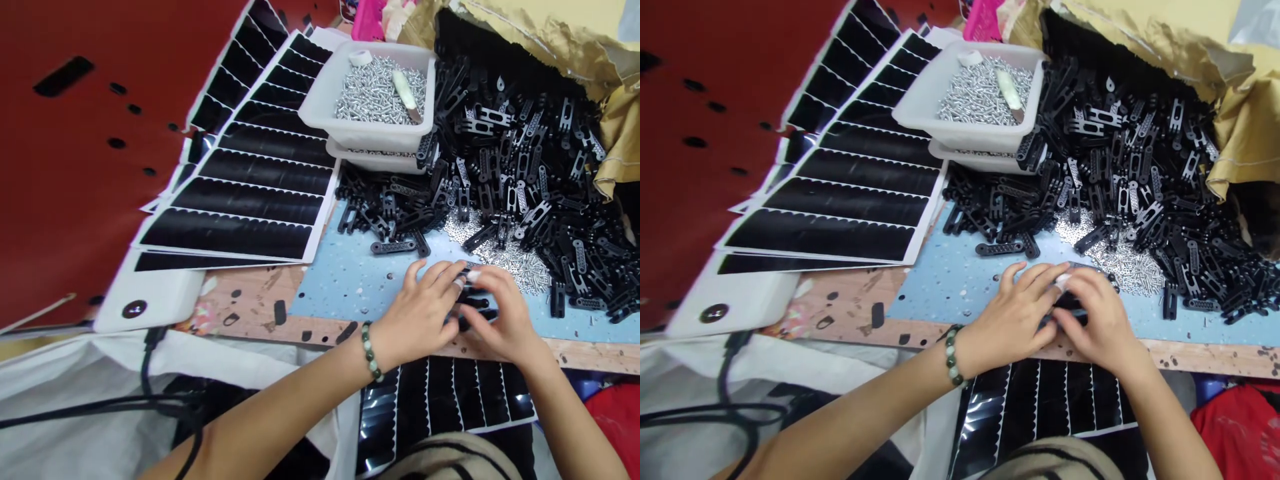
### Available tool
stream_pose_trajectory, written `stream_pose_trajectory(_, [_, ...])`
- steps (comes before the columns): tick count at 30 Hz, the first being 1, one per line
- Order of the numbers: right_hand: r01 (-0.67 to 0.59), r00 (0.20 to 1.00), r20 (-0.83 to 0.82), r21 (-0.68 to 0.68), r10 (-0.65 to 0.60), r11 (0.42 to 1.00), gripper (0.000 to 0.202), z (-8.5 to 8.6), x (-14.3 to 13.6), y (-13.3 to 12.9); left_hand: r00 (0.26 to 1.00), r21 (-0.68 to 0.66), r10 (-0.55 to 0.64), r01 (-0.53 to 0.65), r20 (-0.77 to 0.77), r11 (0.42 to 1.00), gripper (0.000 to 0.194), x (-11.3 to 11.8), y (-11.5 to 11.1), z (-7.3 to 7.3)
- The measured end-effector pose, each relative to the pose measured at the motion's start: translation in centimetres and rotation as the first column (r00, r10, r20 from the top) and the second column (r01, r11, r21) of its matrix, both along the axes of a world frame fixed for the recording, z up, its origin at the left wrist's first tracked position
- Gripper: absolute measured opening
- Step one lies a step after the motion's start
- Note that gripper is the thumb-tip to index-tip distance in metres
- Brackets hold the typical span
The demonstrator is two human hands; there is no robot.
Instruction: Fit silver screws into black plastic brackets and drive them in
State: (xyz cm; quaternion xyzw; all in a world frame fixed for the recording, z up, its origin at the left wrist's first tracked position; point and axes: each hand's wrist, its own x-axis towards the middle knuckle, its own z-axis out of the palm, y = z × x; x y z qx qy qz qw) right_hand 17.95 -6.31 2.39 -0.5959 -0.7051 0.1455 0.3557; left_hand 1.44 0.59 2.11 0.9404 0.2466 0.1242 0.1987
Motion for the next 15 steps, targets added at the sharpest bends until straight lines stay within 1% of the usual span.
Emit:
stream_pose_trajectory(1, [-0.105,0.994,-0.016,0.009,0.105,0.994,0.022,0.5,-0.3,-0.2,1.000,-0.023,-0.007,0.007,0.020,1.000,0.041,0.1,0.1,0.3])
stream_pose_trajectory(2, [-0.165,0.985,-0.039,0.006,0.165,0.986,0.018,0.8,-0.6,-0.3,0.999,-0.054,-0.002,0.005,0.044,0.999,0.040,0.1,0.2,0.5])
stream_pose_trajectory(3, [-0.168,0.983,-0.078,0.000,0.168,0.986,0.014,0.9,-0.7,-0.4,0.997,-0.094,0.022,-0.015,0.077,0.996,0.039,0.1,0.4,0.6])
stream_pose_trajectory(4, [-0.114,0.984,-0.143,-0.010,0.111,0.993,0.012,0.9,-0.6,-0.4,0.991,-0.135,0.069,-0.053,0.118,0.989,0.040,0.1,0.6,0.6])
stream_pose_trajectory(5, [-0.014,0.973,-0.231,-0.033,0.006,0.999,0.009,0.8,-0.4,-0.3,0.979,-0.171,0.125,-0.097,0.162,0.980,0.043,0.1,0.8,0.5])
stream_pose_trajectory(6, [0.101,0.936,-0.331,-0.076,-0.120,0.992,0.006,0.5,0.0,-0.1,0.966,-0.194,0.170,-0.132,0.195,0.972,0.047,0.0,1.0,0.3])
stream_pose_trajectory(7, [0.201,0.871,-0.427,-0.138,-0.242,0.970,0.005,0.1,0.5,0.1,0.958,-0.196,0.191,-0.150,0.212,0.969,0.050,0.0,1.2,0.0])
stream_pose_trajectory(8, [0.272,0.792,-0.505,-0.211,-0.343,0.939,0.009,-0.4,0.9,0.4,0.961,-0.176,0.186,-0.150,0.207,0.973,0.052,0.0,1.4,-0.3])
stream_pose_trajectory(9, [0.306,0.719,-0.558,-0.282,-0.414,0.910,0.015,-1.0,1.3,0.8,0.972,-0.142,0.156,-0.132,0.178,0.981,0.051,0.0,1.4,-0.7])
stream_pose_trajectory(10, [0.313,0.666,-0.588,-0.339,-0.459,0.887,0.019,-1.6,1.6,1.2,0.985,-0.104,0.114,-0.101,0.132,0.990,0.047,0.1,1.4,-1.1])
stream_pose_trajectory(11, [0.310,0.637,-0.598,-0.379,-0.486,0.872,0.022,-2.1,1.8,1.6,0.993,-0.071,0.078,-0.072,0.085,0.995,0.043,0.1,1.4,-1.4])
stream_pose_trajectory(13, [0.312,0.626,-0.582,-0.422,-0.519,0.851,0.025,-3.1,1.9,2.2,0.999,-0.030,0.046,-0.046,0.018,0.999,0.038,0.3,1.2,-2.0])
stream_pose_trajectory(15, [0.331,0.647,-0.540,-0.437,-0.538,0.836,0.026,-3.8,1.7,2.5,0.999,-0.014,0.044,-0.044,-0.009,0.999,0.037,0.3,0.9,-2.2])
